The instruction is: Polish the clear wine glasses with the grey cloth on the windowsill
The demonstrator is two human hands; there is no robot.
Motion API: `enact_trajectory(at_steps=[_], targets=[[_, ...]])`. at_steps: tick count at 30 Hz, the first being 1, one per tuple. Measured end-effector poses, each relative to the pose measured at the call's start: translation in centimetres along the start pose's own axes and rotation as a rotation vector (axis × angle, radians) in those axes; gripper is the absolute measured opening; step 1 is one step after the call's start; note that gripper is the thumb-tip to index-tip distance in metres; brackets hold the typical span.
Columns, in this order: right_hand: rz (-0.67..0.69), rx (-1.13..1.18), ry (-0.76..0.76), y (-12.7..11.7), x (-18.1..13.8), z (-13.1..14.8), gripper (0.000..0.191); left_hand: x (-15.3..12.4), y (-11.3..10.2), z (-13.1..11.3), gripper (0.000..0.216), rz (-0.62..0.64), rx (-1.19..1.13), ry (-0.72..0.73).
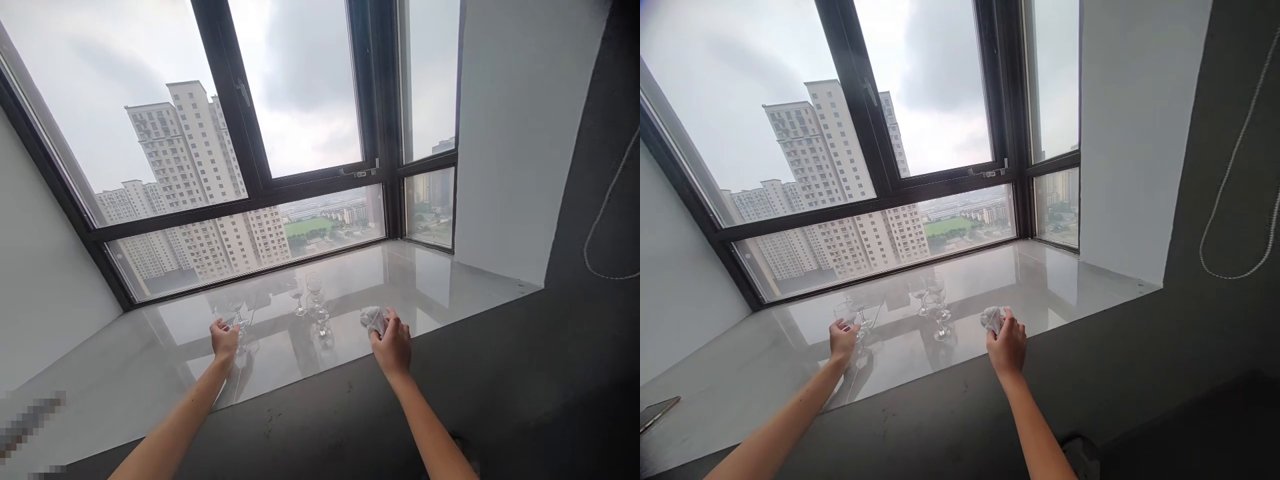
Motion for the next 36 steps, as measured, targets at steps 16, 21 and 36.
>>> enact_trajectory(at_steps=[16,21,36], targets=[[0.085,0.039,0.065,-0.8,0.4,0.3,0.055,-8.5,0.9,0.2,0.045,0.560,0.128,0.280],[0.109,0.077,0.159,-1.3,0.7,0.4,0.059,-11.3,1.5,-0.4,0.039,0.597,0.218,0.465],[0.042,0.898,0.485,-5.8,4.3,7.4,0.075,-16.3,1.5,-1.3,0.025,0.531,0.743,1.054]])
Point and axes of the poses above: each hand's wrist, its own x-axis towards the middle knuckle, its own y-axis out of the palm, z = x × y, the point moved 3 cm from there along x, towards the middle knuckle, and after that the axes turned 14 degrees about -y, right-handed, at the moved point
